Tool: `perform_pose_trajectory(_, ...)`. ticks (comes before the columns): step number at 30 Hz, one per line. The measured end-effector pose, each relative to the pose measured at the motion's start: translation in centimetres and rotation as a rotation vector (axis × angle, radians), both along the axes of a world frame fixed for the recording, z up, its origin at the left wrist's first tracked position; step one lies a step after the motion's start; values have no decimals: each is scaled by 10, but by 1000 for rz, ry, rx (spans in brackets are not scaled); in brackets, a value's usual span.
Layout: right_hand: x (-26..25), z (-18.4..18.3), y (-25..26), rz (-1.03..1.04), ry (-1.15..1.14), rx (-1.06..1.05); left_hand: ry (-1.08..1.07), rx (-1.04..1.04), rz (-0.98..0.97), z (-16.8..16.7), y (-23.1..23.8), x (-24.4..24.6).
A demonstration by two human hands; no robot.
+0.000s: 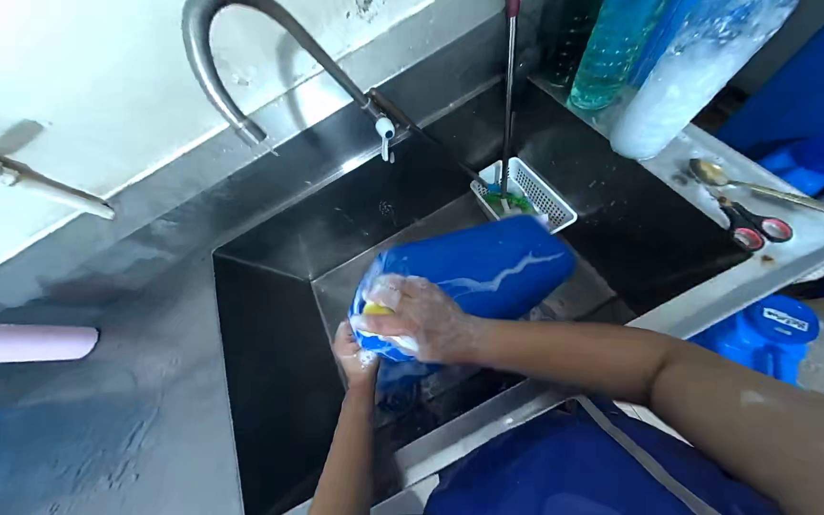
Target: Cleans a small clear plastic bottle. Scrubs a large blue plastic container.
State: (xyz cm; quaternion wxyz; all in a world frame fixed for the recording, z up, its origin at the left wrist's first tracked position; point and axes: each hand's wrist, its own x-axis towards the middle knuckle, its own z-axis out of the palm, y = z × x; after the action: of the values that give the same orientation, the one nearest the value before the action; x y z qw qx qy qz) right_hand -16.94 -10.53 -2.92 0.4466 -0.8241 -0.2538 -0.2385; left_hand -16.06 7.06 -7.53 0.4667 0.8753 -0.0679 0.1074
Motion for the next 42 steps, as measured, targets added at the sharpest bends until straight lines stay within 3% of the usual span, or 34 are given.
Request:
perform_pose_trajectory(2, 10, -51, -25, -82, 68, -146, 334, 32, -240, -40, 46, -4)
perform_pose_trajectory(4, 34, -95, -106, -379, 326, -354, 625, 40, -354, -53, 73, -2)
perform_pose_trajectory(6, 60, -88, -164, -706, 653, -428, 678, -55, -363, -42, 77, 0)
perform_pose_trajectory(7, 63, -78, -161, -809, 789, -431, 628, -62, -364, -43, 75, -1)
perform_pose_trajectory(9, 46, -67, -80, -769, 782, -430, 549, 8, -320, -46, 71, 3)
perform_pose_trajectory(11, 10, -71, 40, -443, 635, -438, 491, 164, -259, -38, 65, 4)
perform_pose_trajectory(13, -18, -67, 87, -86, 559, -502, 481, 266, -248, -31, 63, 1)
perform_pose_trajectory(15, -18, -70, 36, -146, 498, -512, 540, 268, -271, -29, 64, 4)
perform_pose_trajectory(17, -5, -94, -80, -523, 441, -548, 598, 252, -259, -27, 62, 13)
perform_pose_trajectory(19, 6, -90, -171, -958, 692, -487, 632, 257, -255, -28, 63, 18)
perform_pose_trajectory(20, 11, -79, -180, -1094, 843, -415, 645, 257, -259, -29, 64, 18)
perform_pose_trajectory(21, 13, -71, -158, -1128, 845, -382, 650, 254, -257, -30, 64, 20)
perform_pose_trajectory(23, 13, -72, -49, -909, 636, -460, 625, 244, -243, -30, 65, 22)
perform_pose_trajectory(25, 3, -76, 74, -415, 555, -539, 538, 251, -240, -32, 68, 15)
perform_pose_trajectory(26, 5, -68, 100, -162, 587, -568, 467, 238, -238, -37, 69, 11)
perform_pose_trajectory(27, 16, -61, 99, -13, 615, -584, 477, 227, -238, -38, 73, 11)
perform_pose_trajectory(28, 29, -63, 75, -22, 600, -563, 500, 214, -243, -38, 75, 12)
perform_pose_trajectory(31, 77, -90, -87, -557, 546, -446, 510, 101, -297, -53, 80, 15)
perform_pose_trajectory(33, 107, -77, -161, -888, 815, -377, 467, 28, -328, -76, 87, 23)
perform_pose_trajectory(35, 121, -64, -139, -951, 909, -411, 519, -89, -252, -92, 80, 31)
perform_pose_trajectory(36, 115, -69, -95, -869, 765, -470, 511, -159, -175, -98, 73, 36)
perform_pose_trajectory(39, 59, -72, 59, -300, 454, -412, 526, -221, -14, -87, 64, 47)
perform_pose_trajectory(40, 48, -65, 76, -154, 362, -343, 596, -254, 8, -73, 67, 52)
perform_pose_trajectory(42, 64, -77, 42, -167, 170, -289, 683, -330, 70, -58, 71, 68)
